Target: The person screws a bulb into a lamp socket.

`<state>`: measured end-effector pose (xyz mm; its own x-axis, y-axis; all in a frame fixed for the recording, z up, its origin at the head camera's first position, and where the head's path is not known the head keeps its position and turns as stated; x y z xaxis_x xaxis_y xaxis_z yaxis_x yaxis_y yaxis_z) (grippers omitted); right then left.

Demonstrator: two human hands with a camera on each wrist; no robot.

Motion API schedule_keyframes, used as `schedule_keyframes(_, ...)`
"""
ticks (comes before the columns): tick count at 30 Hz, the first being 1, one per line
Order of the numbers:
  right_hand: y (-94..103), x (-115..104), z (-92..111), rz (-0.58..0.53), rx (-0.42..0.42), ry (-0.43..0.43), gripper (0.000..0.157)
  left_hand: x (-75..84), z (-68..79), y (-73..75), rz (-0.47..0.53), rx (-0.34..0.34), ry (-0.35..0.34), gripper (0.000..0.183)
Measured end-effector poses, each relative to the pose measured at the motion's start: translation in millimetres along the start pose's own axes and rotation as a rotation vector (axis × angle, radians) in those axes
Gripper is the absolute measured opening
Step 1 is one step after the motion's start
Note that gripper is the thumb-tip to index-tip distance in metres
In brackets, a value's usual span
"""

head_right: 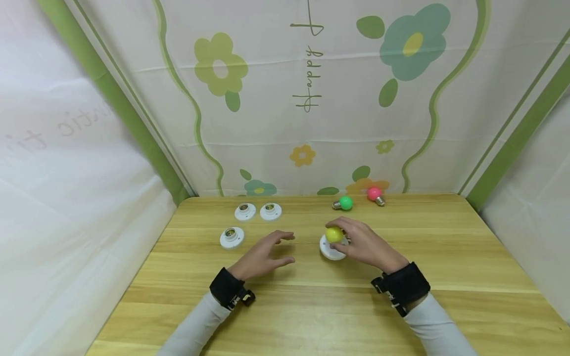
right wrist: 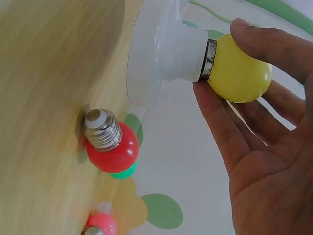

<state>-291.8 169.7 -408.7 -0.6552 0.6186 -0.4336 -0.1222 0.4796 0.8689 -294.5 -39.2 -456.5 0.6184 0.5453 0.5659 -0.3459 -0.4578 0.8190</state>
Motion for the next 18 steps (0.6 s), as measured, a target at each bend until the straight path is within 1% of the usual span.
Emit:
schedule_keyframes(8,-0.3,7,6,-0.034,-0.017,-0.042,0.047,-0.3,1.5,0.5,0.008,0.0,-0.013,0.065)
schedule_keyframes(18,-2.2,18,13,-0.038,-0.038,-0.072,0.044,-0.8,5.0,0.7,0.001,-0.003,-0.001,0.063)
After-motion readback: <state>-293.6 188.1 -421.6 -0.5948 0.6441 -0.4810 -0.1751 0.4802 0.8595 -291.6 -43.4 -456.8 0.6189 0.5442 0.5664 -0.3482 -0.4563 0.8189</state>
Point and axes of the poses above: each hand's wrist, its own z-axis away from the middle knuckle, its own y-axis out of the back of the hand, x = y × z, the point moved 9 cm from there along -z, towards the middle knuckle, and after that the axes turned 9 degrees about -x, right-handed, at the moved point
